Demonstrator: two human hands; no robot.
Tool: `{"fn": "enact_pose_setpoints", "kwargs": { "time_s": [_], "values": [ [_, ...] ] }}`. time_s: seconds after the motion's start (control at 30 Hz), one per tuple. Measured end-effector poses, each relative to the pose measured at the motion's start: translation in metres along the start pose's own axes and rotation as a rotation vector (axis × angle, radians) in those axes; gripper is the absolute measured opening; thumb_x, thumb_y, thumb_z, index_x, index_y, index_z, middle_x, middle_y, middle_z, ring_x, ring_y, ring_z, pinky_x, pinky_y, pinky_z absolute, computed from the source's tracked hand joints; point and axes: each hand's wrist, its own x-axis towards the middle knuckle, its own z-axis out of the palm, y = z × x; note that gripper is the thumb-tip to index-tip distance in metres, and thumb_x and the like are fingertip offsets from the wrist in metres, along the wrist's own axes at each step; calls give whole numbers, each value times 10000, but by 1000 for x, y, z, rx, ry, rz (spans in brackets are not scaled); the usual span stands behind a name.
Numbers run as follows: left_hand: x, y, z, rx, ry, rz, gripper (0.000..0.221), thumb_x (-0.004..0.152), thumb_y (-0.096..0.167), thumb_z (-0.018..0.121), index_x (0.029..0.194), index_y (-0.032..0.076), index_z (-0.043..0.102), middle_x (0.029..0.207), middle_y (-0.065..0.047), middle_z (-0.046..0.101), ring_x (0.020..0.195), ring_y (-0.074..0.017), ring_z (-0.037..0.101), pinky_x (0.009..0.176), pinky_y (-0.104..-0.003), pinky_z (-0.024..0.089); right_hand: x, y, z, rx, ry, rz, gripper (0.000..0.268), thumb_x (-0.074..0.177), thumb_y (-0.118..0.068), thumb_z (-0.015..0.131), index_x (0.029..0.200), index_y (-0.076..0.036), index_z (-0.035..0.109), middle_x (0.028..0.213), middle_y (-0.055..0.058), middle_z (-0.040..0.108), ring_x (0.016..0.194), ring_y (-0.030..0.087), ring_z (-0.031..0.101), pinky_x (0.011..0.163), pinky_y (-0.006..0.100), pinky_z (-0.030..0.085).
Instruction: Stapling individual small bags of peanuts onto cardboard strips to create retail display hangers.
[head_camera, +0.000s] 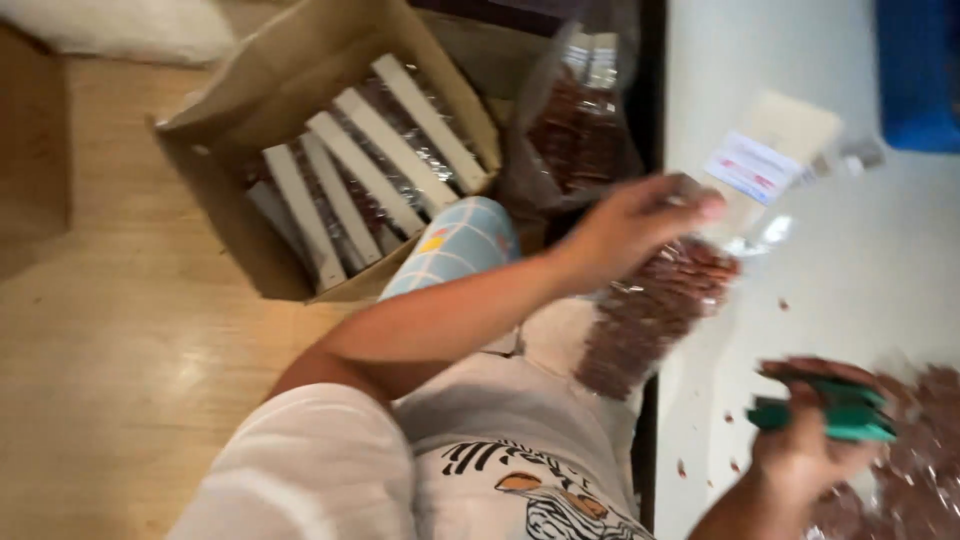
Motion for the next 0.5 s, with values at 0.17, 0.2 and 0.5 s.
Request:
{"fn": "enact_pose_setpoints", "kwargs": {
  "time_s": [0.17, 0.2, 0.5],
  "values": [
    [-36, 97, -91, -52, 170, 71, 283, 981, 89, 640, 1259, 39, 634, 1022, -127, 744, 801, -222, 760, 672, -305, 615, 2, -30, 22, -116, 336, 109, 411, 1042, 77, 372, 1378, -135, 479, 1077, 76, 610, 856, 240, 647, 862, 360, 661],
    [-34, 103, -108, -48, 174, 74, 283, 981, 89, 640, 1259, 39, 634, 1022, -127, 744, 801, -222, 760, 672, -305, 615, 2, -26, 21, -111, 332, 109, 411, 1042, 77, 372, 1378, -135, 479, 1077, 76, 610, 856, 240, 647, 862, 360, 661],
    [-3, 66, -226, 1050, 440, 648, 107, 1018, 96, 662, 1115, 80, 620, 812, -6, 671, 633, -109, 553, 595, -282, 485, -9, -40, 21, -168, 668, 119, 329, 959, -55, 461, 1257, -137, 575, 1201, 66, 742, 833, 171, 674, 776, 257, 602]
  ]
}}
